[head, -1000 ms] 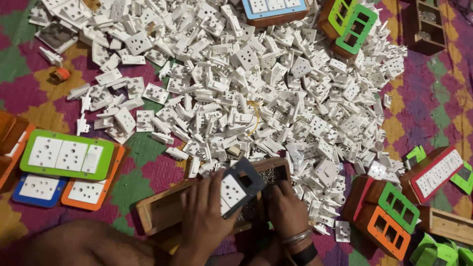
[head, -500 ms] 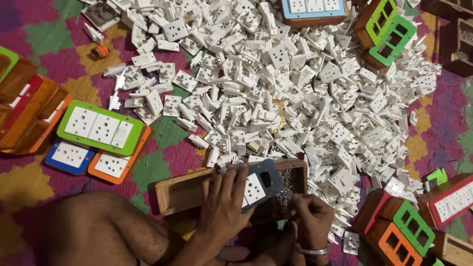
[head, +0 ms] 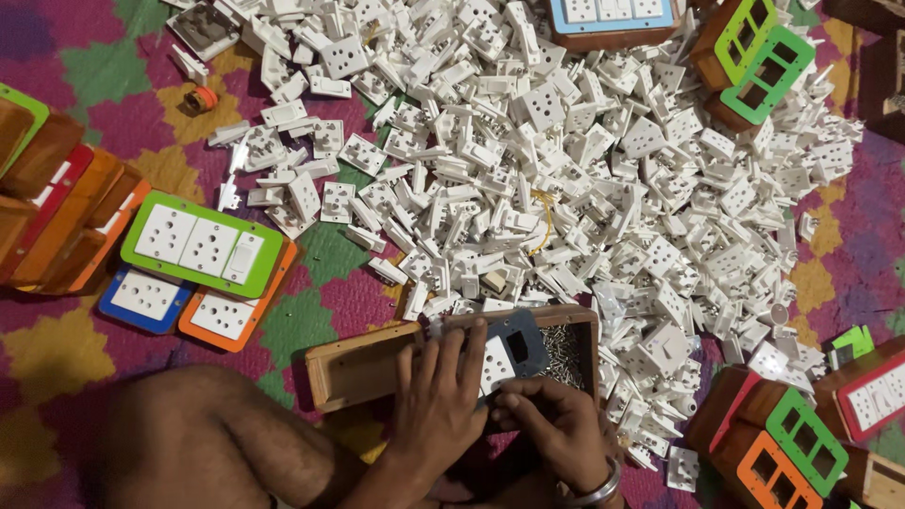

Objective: The person assembles white plastic electrical components into colored frames using small metal pins. They pick up frames, insert components, and secure them with pins from a wooden box, then place the completed units aside.

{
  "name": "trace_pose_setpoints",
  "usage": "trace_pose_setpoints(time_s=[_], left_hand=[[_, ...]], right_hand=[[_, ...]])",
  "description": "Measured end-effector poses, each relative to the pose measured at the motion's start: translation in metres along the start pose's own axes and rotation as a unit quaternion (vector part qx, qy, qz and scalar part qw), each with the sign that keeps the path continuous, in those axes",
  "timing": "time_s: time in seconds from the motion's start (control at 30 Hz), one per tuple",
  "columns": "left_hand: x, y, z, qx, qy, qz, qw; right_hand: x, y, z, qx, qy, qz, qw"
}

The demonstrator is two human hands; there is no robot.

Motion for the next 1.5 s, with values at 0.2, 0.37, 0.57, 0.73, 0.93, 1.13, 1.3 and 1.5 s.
trace_pose_setpoints(time_s=[0.2, 0.37, 0.57, 0.73, 0.93, 1.13, 1.3, 1.5], left_hand=[[0.002, -0.009, -0.002, -0.031, -0.029, -0.029, 0.999], [0.001, -0.014, -0.002, -0.034, -0.027, -0.023, 0.999], [0.003, -0.015, 0.0, 0.012, -0.018, -0.032, 0.999], [0.006, -0.011, -0.003, -0.013, -0.03, -0.041, 0.999], [-0.001, 0.007, 0.005, 0.03, 0.019, -0.126, 0.991], [-0.008, 0.017, 0.017, -0.019, 0.077, -0.097, 0.992], [-0.003, 0.01, 0.008, 0.002, 0.063, -0.059, 0.996], [-0.002, 0.004, 0.009, 0.002, 0.026, -0.033, 0.999]], right_hand=[[0.0, -0.004, -0.007, -0.046, 0.003, 0.0, 0.999], [0.001, -0.004, -0.005, -0.048, -0.011, -0.06, 0.997], [-0.003, 0.002, -0.01, -0.035, -0.019, -0.066, 0.997], [-0.009, 0.008, -0.027, 0.008, 0.006, -0.094, 0.996], [-0.01, 0.011, -0.02, 0.13, 0.047, -0.263, 0.955], [-0.004, 0.014, 0.023, 0.428, 0.145, -0.307, 0.837], [-0.005, 0.01, 0.023, 0.418, 0.154, -0.329, 0.833], [-0.002, 0.028, 0.007, 0.083, 0.102, -0.271, 0.953]])
Point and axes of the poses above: each hand's wrist, its own x-axis away from the middle knuckle, its own y-axis out of the back of the hand, z = x × y, the point moved 1 cm from there along -x, towards the middle knuckle, and after that the axes turned 13 degrees about -y, right-handed, at the moved point
